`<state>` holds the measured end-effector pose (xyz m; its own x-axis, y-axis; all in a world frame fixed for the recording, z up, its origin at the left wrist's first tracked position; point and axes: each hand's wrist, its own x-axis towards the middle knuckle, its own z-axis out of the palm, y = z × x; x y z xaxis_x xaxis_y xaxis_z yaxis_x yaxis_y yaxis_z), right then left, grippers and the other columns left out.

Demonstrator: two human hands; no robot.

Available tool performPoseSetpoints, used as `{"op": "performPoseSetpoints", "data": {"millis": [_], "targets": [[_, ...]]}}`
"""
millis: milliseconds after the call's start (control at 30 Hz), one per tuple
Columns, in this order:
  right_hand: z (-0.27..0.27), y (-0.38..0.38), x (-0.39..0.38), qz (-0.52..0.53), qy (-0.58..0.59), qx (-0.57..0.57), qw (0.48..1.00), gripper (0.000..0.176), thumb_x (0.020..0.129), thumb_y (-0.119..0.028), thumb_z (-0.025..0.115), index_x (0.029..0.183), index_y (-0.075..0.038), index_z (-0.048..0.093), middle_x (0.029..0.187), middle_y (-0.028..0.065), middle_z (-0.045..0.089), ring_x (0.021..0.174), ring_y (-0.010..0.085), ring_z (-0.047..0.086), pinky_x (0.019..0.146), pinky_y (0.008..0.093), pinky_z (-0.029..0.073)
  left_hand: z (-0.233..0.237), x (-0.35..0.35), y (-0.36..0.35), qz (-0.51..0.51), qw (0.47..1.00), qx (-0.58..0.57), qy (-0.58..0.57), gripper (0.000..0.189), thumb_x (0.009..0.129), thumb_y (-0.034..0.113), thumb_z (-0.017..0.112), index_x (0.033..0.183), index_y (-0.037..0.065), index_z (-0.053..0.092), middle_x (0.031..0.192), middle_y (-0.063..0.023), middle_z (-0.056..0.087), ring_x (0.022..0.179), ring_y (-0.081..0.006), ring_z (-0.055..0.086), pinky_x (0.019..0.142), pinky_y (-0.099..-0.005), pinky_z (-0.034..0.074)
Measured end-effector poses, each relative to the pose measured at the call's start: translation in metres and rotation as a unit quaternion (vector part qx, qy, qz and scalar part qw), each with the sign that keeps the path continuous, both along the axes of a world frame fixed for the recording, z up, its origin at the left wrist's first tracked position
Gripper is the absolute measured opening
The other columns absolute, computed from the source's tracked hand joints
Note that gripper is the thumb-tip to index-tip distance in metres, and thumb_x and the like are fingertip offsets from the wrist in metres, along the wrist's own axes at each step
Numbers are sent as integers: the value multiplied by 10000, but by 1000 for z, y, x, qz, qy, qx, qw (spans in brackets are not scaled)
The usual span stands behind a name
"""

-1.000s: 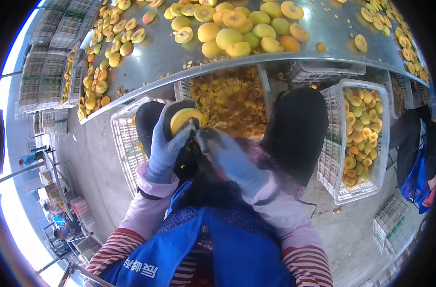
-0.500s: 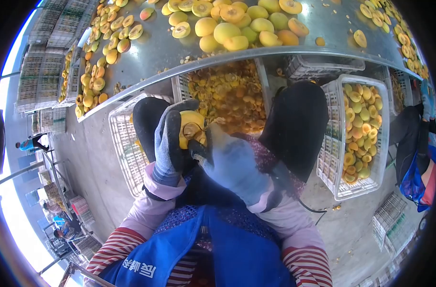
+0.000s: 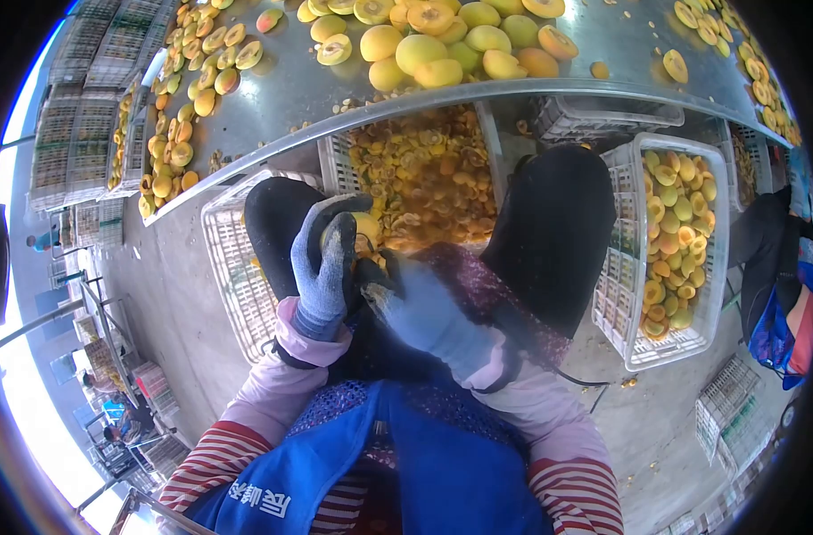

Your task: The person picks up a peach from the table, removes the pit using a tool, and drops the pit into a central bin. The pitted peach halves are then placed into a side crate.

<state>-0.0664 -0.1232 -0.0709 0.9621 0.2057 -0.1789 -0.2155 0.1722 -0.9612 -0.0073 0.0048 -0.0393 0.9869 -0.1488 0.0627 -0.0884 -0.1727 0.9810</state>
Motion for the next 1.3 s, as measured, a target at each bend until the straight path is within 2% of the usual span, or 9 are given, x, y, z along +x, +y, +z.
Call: {"op": "performPoseSetpoints", "data": {"millis": [200, 367, 500, 633, 867, 967, 1033, 1200, 1300], "targets": [[17, -9, 6, -3, -113, -223, 968, 266, 870, -215, 612, 1030, -18, 533, 806, 185, 617, 738, 355, 626, 625, 412, 476, 23, 3, 0, -36, 985, -61, 157, 274, 918, 154, 533, 1081, -60, 585, 1005, -124, 633, 908, -164, 594, 788, -269, 464], [23, -3, 4, -107, -249, -268, 924, 283, 858, -222, 625, 1017, -12, 523, 787, 193, 607, 693, 369, 618, 591, 417, 473, 23, -2, -7, -3, 992, -87, 93, 284, 929, 163, 534, 1106, -54, 575, 1022, -103, 624, 902, -142, 584, 782, -244, 461], [26, -5, 3, -117, -241, -255, 929, 313, 844, -231, 633, 1032, -10, 518, 780, 193, 603, 694, 371, 618, 596, 419, 477, 34, -9, -16, 45, 970, -165, 172, 282, 925, 149, 538, 1119, -54, 568, 1014, -103, 625, 895, -136, 581, 784, -241, 459], [20, -5, 0, -108, -236, -274, 926, 364, 825, -222, 642, 1084, -6, 506, 790, 196, 606, 701, 373, 619, 605, 422, 487, 25, -7, -9, 0, 999, -40, 30, 285, 917, 139, 541, 1125, -55, 566, 1008, -107, 621, 882, -141, 585, 787, -246, 459], [15, -2, -2, -46, -153, -263, 952, 421, 799, -165, 649, 1143, 13, 485, 882, 227, 611, 795, 367, 624, 664, 411, 496, 20, -10, -13, 41, 995, -47, 71, 244, 898, 120, 553, 1065, -52, 600, 966, -122, 642, 823, -152, 606, 715, -264, 482], [13, -4, 0, -32, -175, -174, 969, 389, 835, -155, 622, 1158, 9, 480, 872, 182, 620, 790, 291, 633, 668, 351, 502, 16, -1, -7, -13, 1000, 10, 10, 212, 865, 88, 580, 1026, -44, 619, 938, -135, 654, 809, -174, 631, 703, -278, 492], [9, 3, -7, -28, 75, 97, 992, 329, 875, -141, 576, 1159, 0, 487, 840, 125, 608, 770, 220, 613, 659, 304, 494, 18, 8, -6, -51, 997, 46, -37, 196, 838, 64, 599, 1003, -39, 628, 920, -144, 659, 812, -192, 647, 713, -287, 496], [24, -8, -3, 85, 297, 392, 867, 485, 945, -543, 399, 999, -79, 531, 537, 30, 422, 331, 120, 330, 296, 264, 297, 25, 23, -3, -156, 987, 42, -9, 219, 819, 60, 617, 1018, -31, 627, 925, -141, 659, 824, -200, 648, 739, -291, 497], [14, -9, 0, 147, 361, 589, 708, 510, 922, -582, 416, 924, -86, 536, 536, 18, 406, 344, 102, 340, 296, 247, 302, 14, 23, -5, -162, 983, -48, 77, 246, 841, 108, 622, 1036, -41, 618, 956, -113, 655, 843, -156, 619, 776, -285, 487]]}}
